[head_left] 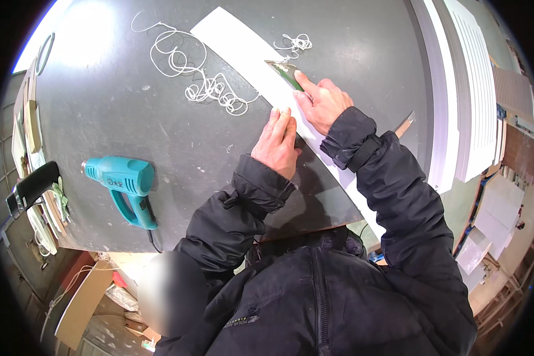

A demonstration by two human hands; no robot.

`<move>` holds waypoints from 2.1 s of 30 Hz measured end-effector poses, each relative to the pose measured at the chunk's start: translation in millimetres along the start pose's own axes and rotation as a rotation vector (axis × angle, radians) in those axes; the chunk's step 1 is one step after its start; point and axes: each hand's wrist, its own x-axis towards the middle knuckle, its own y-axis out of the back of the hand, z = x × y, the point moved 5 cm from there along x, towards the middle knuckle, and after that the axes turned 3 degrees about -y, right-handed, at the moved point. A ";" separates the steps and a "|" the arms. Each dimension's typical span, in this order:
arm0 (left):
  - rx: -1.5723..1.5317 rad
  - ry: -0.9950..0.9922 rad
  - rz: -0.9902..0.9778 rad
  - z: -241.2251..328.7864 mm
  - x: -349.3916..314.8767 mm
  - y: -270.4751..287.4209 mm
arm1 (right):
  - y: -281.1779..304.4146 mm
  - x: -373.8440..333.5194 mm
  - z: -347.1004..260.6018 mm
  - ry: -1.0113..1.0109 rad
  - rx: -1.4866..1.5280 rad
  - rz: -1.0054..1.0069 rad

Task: Trimming excess plastic edging from a furniture panel with a utility knife and then applying heat with a heat gun to finish the edge.

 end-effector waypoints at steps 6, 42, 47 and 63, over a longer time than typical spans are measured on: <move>-0.019 0.010 -0.036 0.6 1.2 1.7 | 2.6 -5.4 8.6 -0.057 -0.010 -0.041; -0.100 -0.003 -0.071 0.8 3.3 4.4 | 60.5 5.4 36.5 0.286 0.096 0.297; -0.045 0.048 -0.147 -3.6 -1.3 -5.2 | 38.8 -249.4 130.0 -0.150 0.123 0.047; 0.204 0.227 0.227 3.0 -200.3 62.8 | 16.8 -319.1 91.7 0.221 0.236 0.258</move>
